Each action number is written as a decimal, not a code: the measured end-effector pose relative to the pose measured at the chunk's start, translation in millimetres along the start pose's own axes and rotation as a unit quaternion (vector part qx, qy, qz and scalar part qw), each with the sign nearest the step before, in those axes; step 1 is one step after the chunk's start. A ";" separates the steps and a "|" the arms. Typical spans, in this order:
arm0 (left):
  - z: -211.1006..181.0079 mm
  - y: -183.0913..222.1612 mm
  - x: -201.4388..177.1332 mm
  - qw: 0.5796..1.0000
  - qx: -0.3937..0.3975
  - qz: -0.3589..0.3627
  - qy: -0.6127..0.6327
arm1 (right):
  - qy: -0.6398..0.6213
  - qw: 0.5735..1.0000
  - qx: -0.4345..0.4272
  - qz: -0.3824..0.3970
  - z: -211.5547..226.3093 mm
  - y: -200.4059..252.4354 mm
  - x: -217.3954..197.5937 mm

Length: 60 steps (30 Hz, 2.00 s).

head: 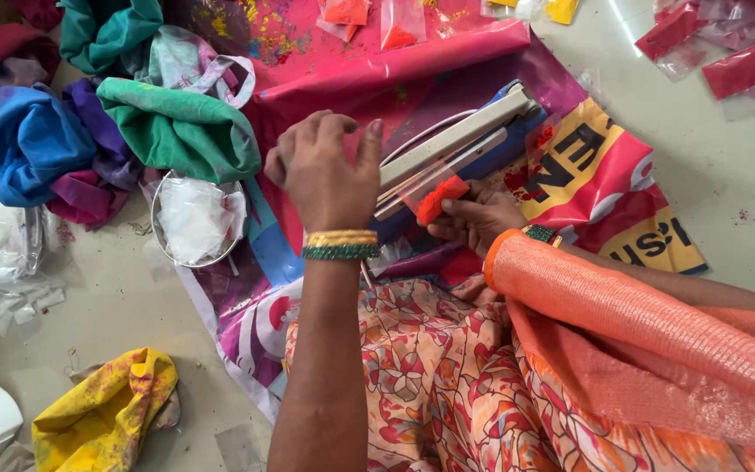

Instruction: The person seals small plastic packets containing colored powder using a manual heat sealer.

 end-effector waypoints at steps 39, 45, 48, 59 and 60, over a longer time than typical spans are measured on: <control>41.6 56.1 95.4 0.984 -0.108 0.130 -0.062 | 0.051 0.990 0.084 -0.105 22.8 16.5 7.4; 37.4 61.4 93.9 0.987 -0.088 0.089 -0.097 | 0.282 0.937 0.205 -0.003 -18.5 88.2 -20.3; 36.6 60.8 91.2 0.988 -0.097 0.087 -0.079 | 0.407 0.884 0.176 0.147 -50.6 112.1 -69.0; 46.1 62.7 98.0 0.983 -0.134 0.101 -0.078 | 0.357 0.893 0.099 0.256 -38.1 106.9 -34.4; 46.3 61.8 100.8 0.982 -0.136 0.109 -0.078 | 0.393 0.879 0.095 0.253 -37.7 105.3 -33.4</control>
Point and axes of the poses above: each hand's wrist, its own y-axis away from the middle knuckle, its own x-axis out of the palm, z = x × y, the point moved 7 cm from there along -y, towards the middle knuckle, and after that the axes turned 4 degrees about -y, right-handed, at the moved point
